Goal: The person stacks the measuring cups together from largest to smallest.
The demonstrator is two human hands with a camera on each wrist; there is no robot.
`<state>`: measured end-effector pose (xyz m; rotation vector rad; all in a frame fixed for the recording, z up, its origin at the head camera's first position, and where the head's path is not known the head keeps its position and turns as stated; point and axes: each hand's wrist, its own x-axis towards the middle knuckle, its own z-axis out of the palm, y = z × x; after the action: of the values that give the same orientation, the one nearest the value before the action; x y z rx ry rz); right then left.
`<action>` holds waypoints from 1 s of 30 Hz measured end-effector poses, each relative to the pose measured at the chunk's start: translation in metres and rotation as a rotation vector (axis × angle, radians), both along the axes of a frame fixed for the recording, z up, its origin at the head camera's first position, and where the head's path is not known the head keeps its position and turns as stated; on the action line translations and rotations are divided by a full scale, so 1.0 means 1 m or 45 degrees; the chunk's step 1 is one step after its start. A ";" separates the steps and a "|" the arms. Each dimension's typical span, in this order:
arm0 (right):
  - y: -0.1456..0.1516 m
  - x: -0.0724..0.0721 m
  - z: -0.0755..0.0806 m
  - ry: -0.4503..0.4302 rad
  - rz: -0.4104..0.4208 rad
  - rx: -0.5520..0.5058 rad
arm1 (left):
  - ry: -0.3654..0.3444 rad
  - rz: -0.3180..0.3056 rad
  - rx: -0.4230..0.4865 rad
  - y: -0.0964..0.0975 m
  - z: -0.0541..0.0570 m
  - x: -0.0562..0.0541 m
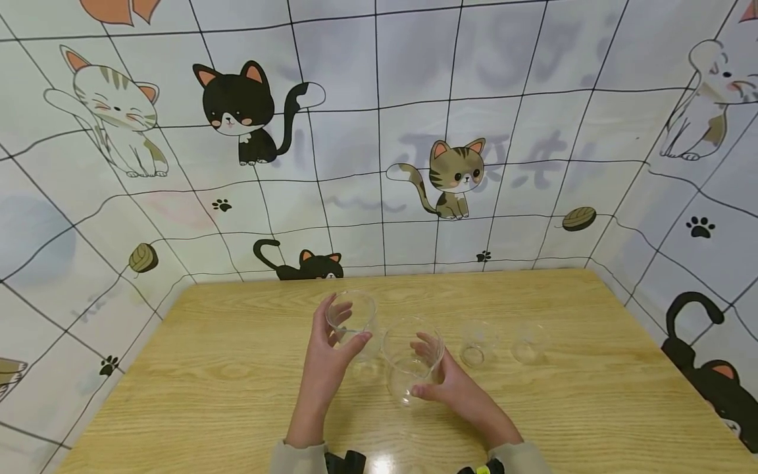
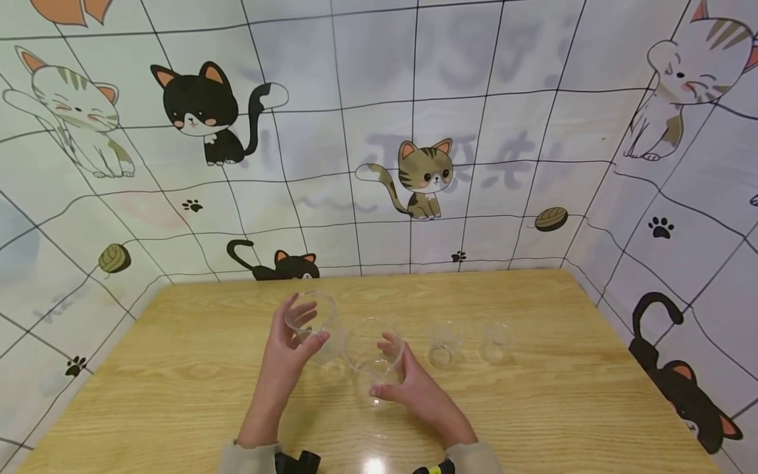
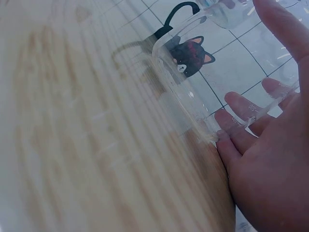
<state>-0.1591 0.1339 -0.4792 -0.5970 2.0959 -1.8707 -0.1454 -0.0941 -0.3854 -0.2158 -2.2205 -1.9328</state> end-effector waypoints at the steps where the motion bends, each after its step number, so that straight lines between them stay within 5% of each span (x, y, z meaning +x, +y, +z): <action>1: 0.000 0.000 0.000 0.000 -0.002 0.000 | 0.002 -0.001 0.002 0.000 0.000 0.000; 30: 0.000 0.002 0.005 -0.012 -0.032 0.036 | 0.088 0.045 0.046 0.007 0.016 0.004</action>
<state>-0.1571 0.1343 -0.4738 -0.5573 2.1298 -1.8502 -0.1412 -0.0869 -0.3698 -0.2323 -2.1298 -1.9159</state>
